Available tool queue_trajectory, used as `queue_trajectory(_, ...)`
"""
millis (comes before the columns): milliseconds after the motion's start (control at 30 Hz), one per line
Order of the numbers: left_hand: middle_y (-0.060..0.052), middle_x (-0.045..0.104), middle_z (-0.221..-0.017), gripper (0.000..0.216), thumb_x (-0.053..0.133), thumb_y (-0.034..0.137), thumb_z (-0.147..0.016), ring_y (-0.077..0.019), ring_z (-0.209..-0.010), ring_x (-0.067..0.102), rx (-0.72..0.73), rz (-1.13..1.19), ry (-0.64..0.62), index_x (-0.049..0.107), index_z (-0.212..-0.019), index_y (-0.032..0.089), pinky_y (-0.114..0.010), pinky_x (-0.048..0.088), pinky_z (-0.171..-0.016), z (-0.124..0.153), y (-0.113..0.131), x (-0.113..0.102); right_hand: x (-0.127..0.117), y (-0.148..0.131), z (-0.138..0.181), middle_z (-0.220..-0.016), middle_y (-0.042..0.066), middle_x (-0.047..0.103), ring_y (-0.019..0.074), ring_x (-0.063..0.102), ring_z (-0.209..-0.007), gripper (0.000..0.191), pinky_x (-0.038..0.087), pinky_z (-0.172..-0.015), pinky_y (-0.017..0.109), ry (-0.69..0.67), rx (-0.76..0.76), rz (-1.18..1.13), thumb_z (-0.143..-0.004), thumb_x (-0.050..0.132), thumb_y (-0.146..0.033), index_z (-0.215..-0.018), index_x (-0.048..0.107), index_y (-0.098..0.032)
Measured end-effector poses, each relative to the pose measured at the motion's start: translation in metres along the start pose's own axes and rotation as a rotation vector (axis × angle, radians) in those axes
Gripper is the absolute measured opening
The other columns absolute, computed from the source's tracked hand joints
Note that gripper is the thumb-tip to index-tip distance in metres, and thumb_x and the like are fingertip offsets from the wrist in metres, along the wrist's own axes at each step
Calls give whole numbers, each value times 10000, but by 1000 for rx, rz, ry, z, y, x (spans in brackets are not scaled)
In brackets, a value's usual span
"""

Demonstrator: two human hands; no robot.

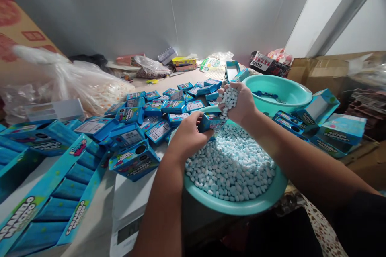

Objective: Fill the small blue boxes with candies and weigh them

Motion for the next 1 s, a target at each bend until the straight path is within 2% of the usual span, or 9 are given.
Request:
queue_trajectory(167, -46, 746, -1009, 293, 749, 291, -755, -242, -948, 702, -10, -42, -19, 652, -1021, 216, -378, 535, -853, -1, -1, -1, 2, 2, 4, -717, -1, 605, 125, 513, -605, 210, 325, -527, 277, -38, -83, 169, -704, 578, -380, -804, 465, -233)
queue_trajectory(367, -42, 753, -1027, 356, 761, 295, -744, -232, -945, 712, -27, 33, -21, 655, -1075, 221, -372, 553, -848, -2, -6, 0, 8, 7, 7, -719, 9, 631, 164, 605, -703, 216, 396, -578, 293, -43, -202, 332, -693, 599, -399, -781, 488, -236)
queue_trajectory(500, -45, 751, -990, 321, 760, 282, -746, -226, -912, 710, -19, 7, -3, 661, -1043, 215, -369, 554, -834, -1, -5, 0, 7, 7, 6, -735, 7, 641, 143, 581, -664, 213, 411, -599, 296, -23, -190, 375, -711, 586, -421, -767, 500, -234)
queue_trajectory(733, -43, 748, -992, 297, 751, 273, -757, -229, -917, 705, 13, -6, -6, 661, -1034, 215, -381, 552, -856, 0, -2, -2, 7, 6, 6, -734, 13, 643, 145, 589, -680, 203, 443, -641, 302, -68, -202, 391, -752, 569, -429, -771, 519, -234)
queue_trajectory(1000, -49, 752, -1038, 351, 753, 283, -771, -243, -976, 707, 42, 21, 28, 663, -1106, 226, -384, 556, -863, 0, -6, -2, 8, 2, 9, -803, 31, 683, 163, 634, -718, 290, 470, -665, 314, -127, -202, 436, -752, 595, -506, -839, 540, -234)
Point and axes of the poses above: each hand's wrist, its own z-axis away from the middle knuckle, its own x-axis out of the palm, y = z × x, the point moved 2 cm from there along -z, towards the middle knuckle
